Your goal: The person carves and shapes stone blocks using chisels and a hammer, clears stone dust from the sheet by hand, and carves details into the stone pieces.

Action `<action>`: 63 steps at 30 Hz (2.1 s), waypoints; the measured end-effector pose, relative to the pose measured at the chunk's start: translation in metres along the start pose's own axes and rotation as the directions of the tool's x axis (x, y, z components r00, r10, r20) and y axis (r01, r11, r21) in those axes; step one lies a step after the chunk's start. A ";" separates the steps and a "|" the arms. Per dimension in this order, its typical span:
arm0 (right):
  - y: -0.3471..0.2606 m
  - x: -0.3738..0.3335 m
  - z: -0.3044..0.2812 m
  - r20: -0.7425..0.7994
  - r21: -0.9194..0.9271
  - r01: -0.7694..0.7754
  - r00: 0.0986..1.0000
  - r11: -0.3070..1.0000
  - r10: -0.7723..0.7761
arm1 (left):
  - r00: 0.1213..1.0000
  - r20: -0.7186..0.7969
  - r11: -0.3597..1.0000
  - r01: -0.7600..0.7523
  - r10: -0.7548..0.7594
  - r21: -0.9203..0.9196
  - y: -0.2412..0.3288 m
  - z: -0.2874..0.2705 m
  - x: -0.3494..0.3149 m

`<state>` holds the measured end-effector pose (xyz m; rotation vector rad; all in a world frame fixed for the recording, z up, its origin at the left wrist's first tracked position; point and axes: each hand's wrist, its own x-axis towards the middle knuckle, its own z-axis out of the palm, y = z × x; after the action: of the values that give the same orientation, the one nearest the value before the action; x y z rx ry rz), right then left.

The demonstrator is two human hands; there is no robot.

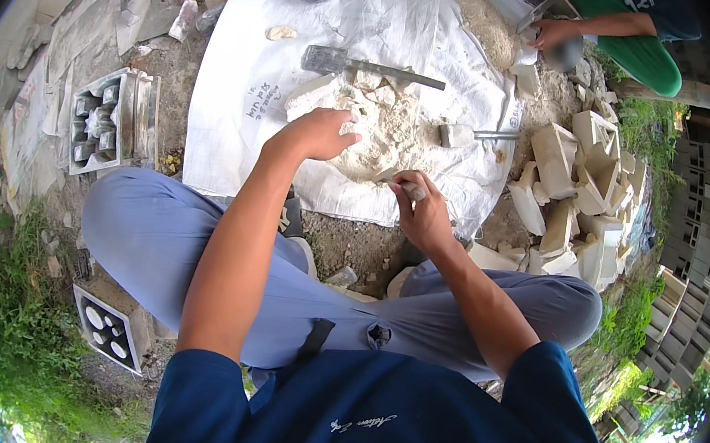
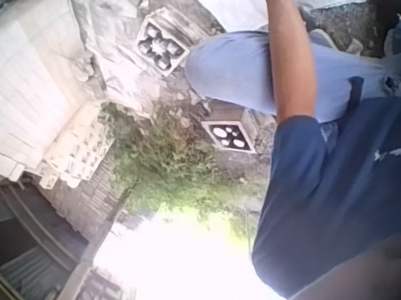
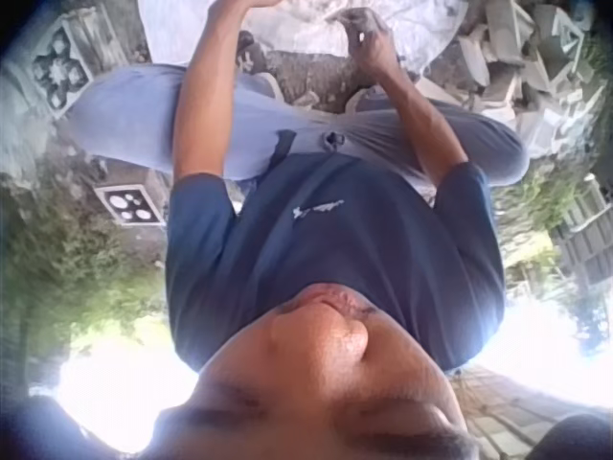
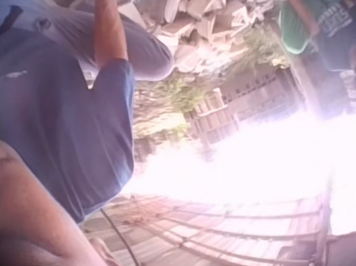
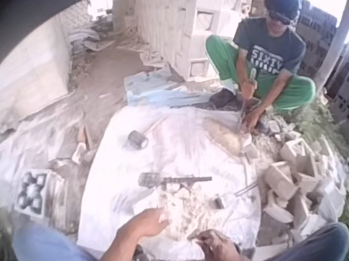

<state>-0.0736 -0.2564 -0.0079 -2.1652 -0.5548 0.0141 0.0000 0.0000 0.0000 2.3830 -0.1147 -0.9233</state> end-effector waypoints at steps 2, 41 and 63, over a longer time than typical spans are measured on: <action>0.011 0.001 -0.004 0.103 -0.089 -0.142 0.983 0.986 0.150 | 0.998 -0.046 0.998 0.053 -0.051 0.042 0.008 0.001 0.003; 0.008 -0.011 -0.001 0.050 -0.026 -0.149 0.987 0.989 0.150 | 1.000 -0.005 1.000 -0.003 0.003 0.007 0.013 -0.004 -0.003; 0.002 -0.009 0.002 0.086 -0.054 -0.158 0.983 0.986 0.162 | 0.999 -0.022 0.999 0.043 -0.042 0.033 0.004 0.000 -0.003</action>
<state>-0.0815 -0.2593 -0.0126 -2.2584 -0.4347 0.1891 -0.0018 -0.0019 0.0042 2.4343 -0.0724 -0.9221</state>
